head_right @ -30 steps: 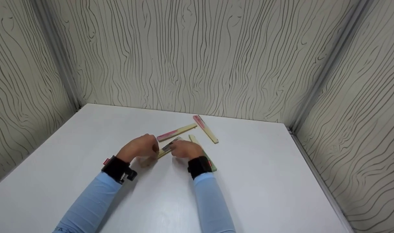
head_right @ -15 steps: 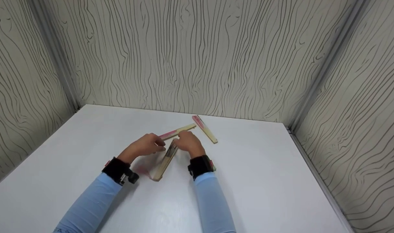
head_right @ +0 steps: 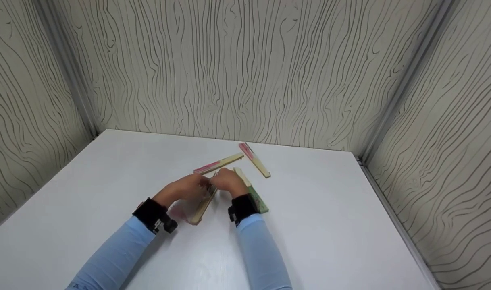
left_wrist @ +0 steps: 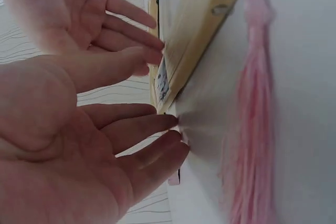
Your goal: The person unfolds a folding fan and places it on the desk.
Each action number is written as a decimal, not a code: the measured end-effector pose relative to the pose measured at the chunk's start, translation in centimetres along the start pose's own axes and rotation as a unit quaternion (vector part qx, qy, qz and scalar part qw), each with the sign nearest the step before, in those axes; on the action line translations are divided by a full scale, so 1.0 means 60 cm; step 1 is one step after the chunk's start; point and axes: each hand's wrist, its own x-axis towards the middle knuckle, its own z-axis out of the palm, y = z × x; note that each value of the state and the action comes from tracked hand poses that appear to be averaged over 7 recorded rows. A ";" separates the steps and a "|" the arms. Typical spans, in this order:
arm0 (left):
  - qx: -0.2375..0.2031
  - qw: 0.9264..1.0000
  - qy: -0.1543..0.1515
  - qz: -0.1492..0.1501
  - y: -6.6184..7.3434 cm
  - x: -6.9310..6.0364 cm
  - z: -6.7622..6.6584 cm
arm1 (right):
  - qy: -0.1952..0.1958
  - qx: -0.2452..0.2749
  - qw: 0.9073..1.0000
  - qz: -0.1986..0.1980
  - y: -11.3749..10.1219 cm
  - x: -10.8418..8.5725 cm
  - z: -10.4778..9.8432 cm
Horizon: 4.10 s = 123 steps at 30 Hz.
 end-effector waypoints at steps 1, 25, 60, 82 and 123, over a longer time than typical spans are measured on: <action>-0.006 1.000 0.003 0.000 0.000 0.000 0.002 | 0.004 0.011 1.000 -0.019 -0.006 -0.008 0.001; -0.277 0.951 0.121 -0.060 0.005 0.018 -0.001 | 0.058 0.330 0.942 -0.001 -0.187 -0.206 -0.083; -0.312 0.938 0.148 0.044 0.059 -0.025 -0.064 | 0.061 0.288 0.946 -0.138 -0.184 -0.268 -0.170; -0.361 0.920 0.121 0.092 0.054 -0.025 -0.068 | 0.096 0.385 0.908 -0.139 -0.183 -0.264 -0.169; -0.416 0.896 0.149 0.030 0.043 -0.013 -0.061 | 0.106 0.426 0.894 -0.093 -0.166 -0.253 -0.162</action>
